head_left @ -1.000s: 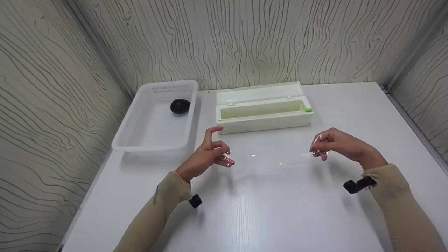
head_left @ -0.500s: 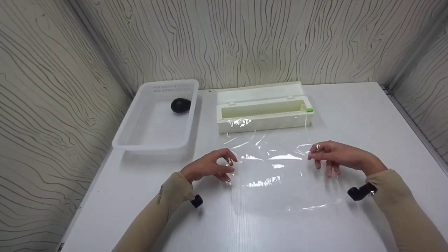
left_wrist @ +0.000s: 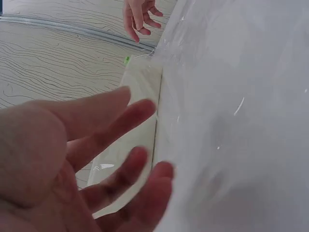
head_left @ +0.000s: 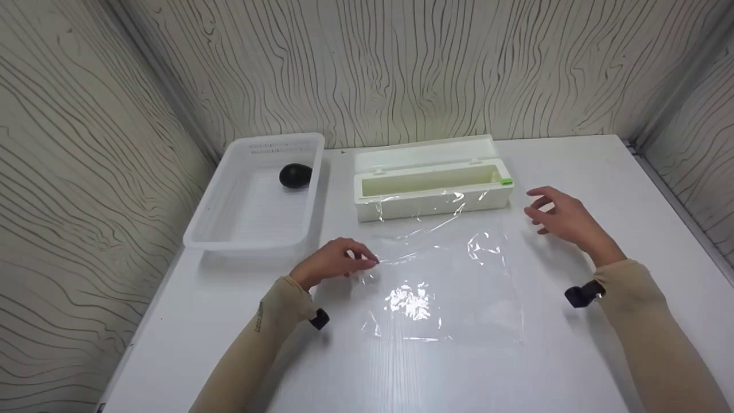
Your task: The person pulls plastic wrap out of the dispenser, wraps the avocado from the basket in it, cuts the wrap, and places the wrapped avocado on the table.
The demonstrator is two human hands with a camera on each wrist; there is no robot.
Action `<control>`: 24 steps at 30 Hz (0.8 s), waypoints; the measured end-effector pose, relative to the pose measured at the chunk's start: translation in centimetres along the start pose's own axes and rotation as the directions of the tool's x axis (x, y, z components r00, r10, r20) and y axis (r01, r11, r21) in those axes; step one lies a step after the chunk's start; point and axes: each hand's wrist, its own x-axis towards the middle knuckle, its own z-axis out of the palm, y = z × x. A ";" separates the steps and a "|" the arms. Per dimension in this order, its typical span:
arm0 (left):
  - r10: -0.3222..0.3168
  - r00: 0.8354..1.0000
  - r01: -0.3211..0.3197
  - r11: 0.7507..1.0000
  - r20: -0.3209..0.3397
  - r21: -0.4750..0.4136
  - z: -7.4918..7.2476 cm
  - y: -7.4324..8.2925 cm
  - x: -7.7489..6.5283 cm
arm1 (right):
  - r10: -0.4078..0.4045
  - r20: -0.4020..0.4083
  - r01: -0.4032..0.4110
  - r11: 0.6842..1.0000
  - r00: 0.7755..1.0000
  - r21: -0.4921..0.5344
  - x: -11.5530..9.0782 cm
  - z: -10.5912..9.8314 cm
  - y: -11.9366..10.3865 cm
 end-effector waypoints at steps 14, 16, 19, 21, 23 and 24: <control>-0.030 0.936 0.034 0.999 -0.351 0.005 -0.2 -0.2 5.7 | 0.015 0.043 -0.023 0.981 0.999 0.192 3.1 1.2 -1.8; -0.027 0.935 0.026 1.000 -0.355 -0.008 -0.5 -0.2 6.2 | 0.015 0.033 -0.021 0.982 0.999 0.188 3.2 1.2 -1.9; -0.029 0.930 0.020 0.999 -0.367 -0.030 -1.0 -0.3 7.0 | 0.021 0.026 -0.025 0.983 0.999 0.180 3.7 1.4 -1.9; -0.040 0.925 0.027 0.999 -0.377 -0.040 -1.4 -0.4 7.5 | 0.026 0.026 -0.030 0.984 0.999 0.177 4.0 1.6 -1.9; -0.052 0.920 0.040 0.998 -0.389 -0.039 -1.8 -0.6 8.1 | 0.025 0.025 -0.029 0.984 0.999 0.177 4.4 1.8 -2.0; -0.053 0.917 0.042 0.998 -0.395 -0.036 -2.0 -0.6 8.3 | 0.020 0.025 -0.024 0.983 0.999 0.182 4.6 1.9 -2.0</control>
